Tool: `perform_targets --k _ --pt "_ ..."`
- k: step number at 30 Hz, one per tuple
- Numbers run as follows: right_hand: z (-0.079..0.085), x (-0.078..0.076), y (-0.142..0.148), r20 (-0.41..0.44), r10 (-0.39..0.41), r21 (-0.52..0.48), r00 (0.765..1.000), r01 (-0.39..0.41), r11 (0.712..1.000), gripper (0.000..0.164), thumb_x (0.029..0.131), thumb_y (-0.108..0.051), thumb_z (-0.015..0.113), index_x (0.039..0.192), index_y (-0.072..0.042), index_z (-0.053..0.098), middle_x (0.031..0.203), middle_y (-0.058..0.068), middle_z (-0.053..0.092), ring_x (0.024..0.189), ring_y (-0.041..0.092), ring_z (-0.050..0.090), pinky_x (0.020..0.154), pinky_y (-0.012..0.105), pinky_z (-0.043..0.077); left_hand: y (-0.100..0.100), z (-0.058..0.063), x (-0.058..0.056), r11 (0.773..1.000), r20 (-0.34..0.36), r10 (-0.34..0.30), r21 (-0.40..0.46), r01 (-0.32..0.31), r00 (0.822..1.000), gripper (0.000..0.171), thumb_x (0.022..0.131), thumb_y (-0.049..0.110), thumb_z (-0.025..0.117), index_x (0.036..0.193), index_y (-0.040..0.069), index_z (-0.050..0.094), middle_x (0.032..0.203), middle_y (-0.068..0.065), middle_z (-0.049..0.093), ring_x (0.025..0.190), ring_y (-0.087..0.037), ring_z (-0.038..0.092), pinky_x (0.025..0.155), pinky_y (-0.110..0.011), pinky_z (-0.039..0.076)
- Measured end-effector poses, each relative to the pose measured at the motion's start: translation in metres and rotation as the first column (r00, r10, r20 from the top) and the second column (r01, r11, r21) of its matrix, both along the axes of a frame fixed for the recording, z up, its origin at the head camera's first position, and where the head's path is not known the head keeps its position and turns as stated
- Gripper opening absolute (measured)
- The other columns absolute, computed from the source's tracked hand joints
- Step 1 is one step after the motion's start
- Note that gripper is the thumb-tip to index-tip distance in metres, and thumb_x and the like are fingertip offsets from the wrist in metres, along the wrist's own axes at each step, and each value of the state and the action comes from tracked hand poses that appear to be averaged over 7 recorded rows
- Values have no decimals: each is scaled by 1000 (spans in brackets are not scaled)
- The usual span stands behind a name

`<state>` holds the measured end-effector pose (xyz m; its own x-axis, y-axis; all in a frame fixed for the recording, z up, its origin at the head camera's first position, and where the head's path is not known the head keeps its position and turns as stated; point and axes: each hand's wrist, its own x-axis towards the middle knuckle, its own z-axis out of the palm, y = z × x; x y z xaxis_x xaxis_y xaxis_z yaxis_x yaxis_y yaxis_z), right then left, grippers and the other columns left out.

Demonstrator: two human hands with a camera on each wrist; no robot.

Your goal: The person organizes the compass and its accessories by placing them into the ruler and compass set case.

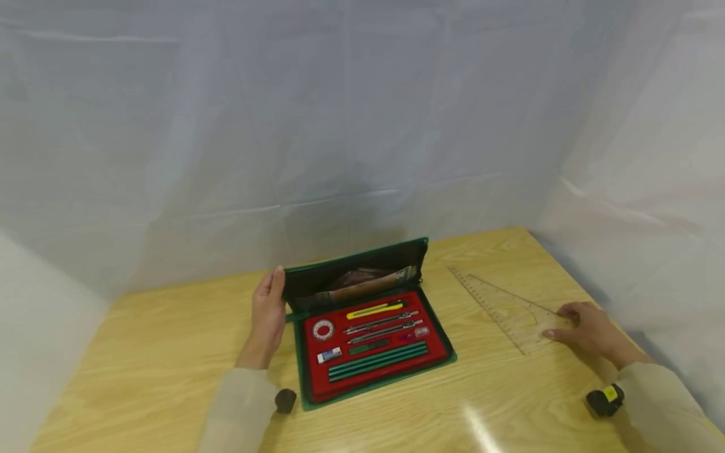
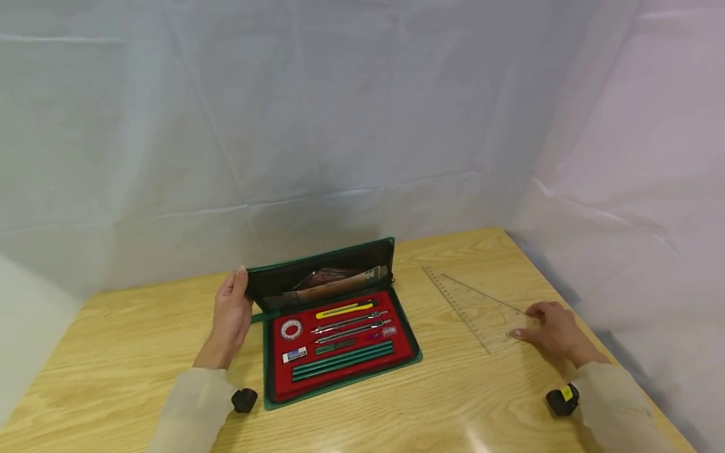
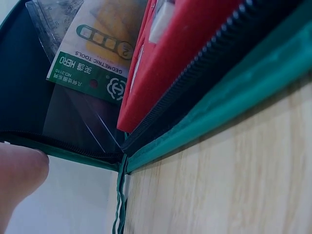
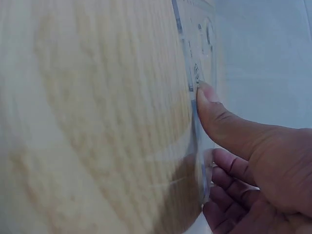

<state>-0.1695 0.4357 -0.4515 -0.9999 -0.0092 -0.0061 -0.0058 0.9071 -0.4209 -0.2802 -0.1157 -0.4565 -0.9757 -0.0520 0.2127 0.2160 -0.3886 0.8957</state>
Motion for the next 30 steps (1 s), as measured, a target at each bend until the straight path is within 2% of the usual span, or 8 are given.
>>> perform_targets --k 3,10,14,17,21,25,27,30 --pt "-2 -7 2 12 16 2 1000 -16 1000 64 81 -36 76 110 16 52 103 28 57 95 44 54 78 53 46 -3 -1 1 1000 -6 2 0 -2 1000 45 102 28 45 139 2 44 139 -4 45 135 -17 31 110 -30 25" --pt "-5 -15 11 89 21 -27 996 -19 999 67 81 -37 76 110 17 48 103 27 55 95 39 54 79 49 46 -4 -2 1 999 -34 28 21 -28 999 18 101 26 48 101 16 63 99 5 59 105 -11 50 97 -25 38" --pt "2 -13 18 159 1 -103 987 15 995 67 85 -35 72 113 16 41 103 24 52 93 32 52 76 40 45 -1 0 0 1000 -40 19 8 -19 999 18 101 26 48 95 17 63 91 5 58 93 -9 52 92 -25 41" --pt "7 -8 24 192 -23 -194 981 61 979 64 88 -32 69 116 14 35 100 17 56 88 21 54 71 30 45 0 0 0 1000 -37 17 -3 -17 999 18 101 27 48 96 18 63 95 5 59 99 -10 51 96 -26 39" --pt "8 2 28 170 -24 -403 985 92 911 59 92 -21 65 122 15 29 101 11 60 82 12 62 70 27 52 0 0 0 1000 -29 27 -13 -28 999 18 101 27 48 99 21 64 103 7 60 109 -9 49 100 -26 36" --pt "8 12 28 88 -27 -549 996 71 833 59 94 -13 62 133 14 26 103 1 60 81 18 68 70 37 56 -1 -1 0 1000 -46 25 1 -25 999 19 101 26 48 95 19 64 94 5 61 99 -10 53 97 -26 39" --pt "10 16 27 43 -44 -546 998 61 836 61 94 -15 63 138 9 29 102 -9 59 81 19 69 69 37 56 -1 -1 -1 1000 -48 20 -7 -21 999 19 101 27 47 95 17 63 93 5 60 97 -10 52 96 -26 39" --pt "16 21 28 -23 -86 -590 996 56 806 45 93 -16 64 133 -6 46 96 -16 64 81 15 69 68 35 55 -3 -1 0 999 -29 15 -34 -16 999 23 101 30 47 107 14 63 106 2 61 109 -12 51 103 -29 35"
